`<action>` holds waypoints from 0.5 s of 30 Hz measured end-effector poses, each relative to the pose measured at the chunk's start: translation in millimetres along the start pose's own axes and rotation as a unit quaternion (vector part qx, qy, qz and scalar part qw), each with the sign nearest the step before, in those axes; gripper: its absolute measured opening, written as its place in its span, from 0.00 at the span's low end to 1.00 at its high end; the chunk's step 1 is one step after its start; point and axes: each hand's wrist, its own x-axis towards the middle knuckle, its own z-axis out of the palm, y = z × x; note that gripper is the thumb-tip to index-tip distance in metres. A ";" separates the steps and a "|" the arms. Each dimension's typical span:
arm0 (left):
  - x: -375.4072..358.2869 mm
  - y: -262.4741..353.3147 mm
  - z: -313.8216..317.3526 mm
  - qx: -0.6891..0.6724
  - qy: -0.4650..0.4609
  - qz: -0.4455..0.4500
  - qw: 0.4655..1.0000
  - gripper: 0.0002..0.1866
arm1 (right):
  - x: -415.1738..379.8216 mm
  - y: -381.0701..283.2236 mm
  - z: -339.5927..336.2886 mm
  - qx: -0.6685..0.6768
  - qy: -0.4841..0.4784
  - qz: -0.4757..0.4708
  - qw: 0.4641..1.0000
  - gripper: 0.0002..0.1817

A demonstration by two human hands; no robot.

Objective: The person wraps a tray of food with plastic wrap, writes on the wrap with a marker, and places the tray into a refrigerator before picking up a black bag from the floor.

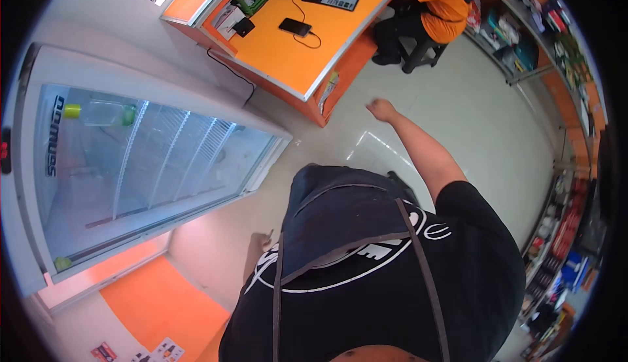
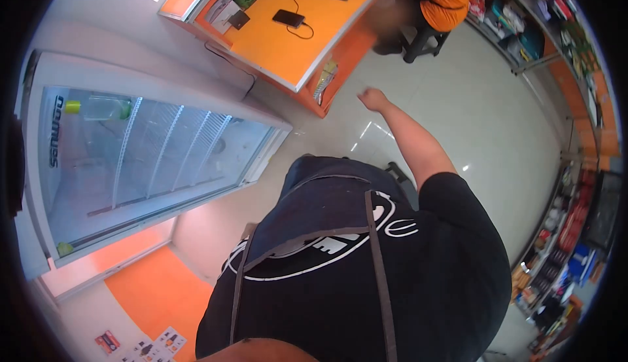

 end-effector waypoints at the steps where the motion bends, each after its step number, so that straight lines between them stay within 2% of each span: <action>1: 19.7 -14.0 12.7 -0.032 -0.021 -0.024 0.999 0.16 | 40.4 -42.0 -48.1 0.078 0.002 0.029 0.997 0.26; 3: 53.3 -17.5 24.1 -0.098 -0.047 -0.062 0.992 0.16 | 124.7 -83.6 -89.2 0.122 0.027 0.026 0.992 0.28; 7: 115.3 10.1 30.8 -0.172 -0.071 -0.095 0.978 0.17 | 249.0 -124.6 -105.3 0.160 0.009 0.024 0.987 0.30; 9: 152.4 28.9 25.6 -0.199 -0.075 -0.099 0.972 0.18 | 295.6 -141.1 -100.5 0.051 0.051 -0.027 0.997 0.33; 10: 171.2 38.2 23.3 -0.216 -0.074 -0.101 0.968 0.19 | 313.7 -148.8 -98.7 0.048 0.043 -0.028 0.998 0.33; 12: 210.5 67.9 8.1 -0.275 -0.075 -0.109 0.952 0.20 | 343.3 -164.4 -98.6 -0.035 0.087 -0.033 0.995 0.38; 13: 233.1 80.6 1.8 -0.348 -0.078 -0.128 0.925 0.21 | 354.5 -175.1 -105.6 -0.069 0.071 -0.031 0.995 0.43; 15: 279.9 120.4 -21.7 -0.513 -0.070 -0.177 0.837 0.23 | 378.4 -179.8 -106.7 -0.093 0.052 -0.050 0.993 0.44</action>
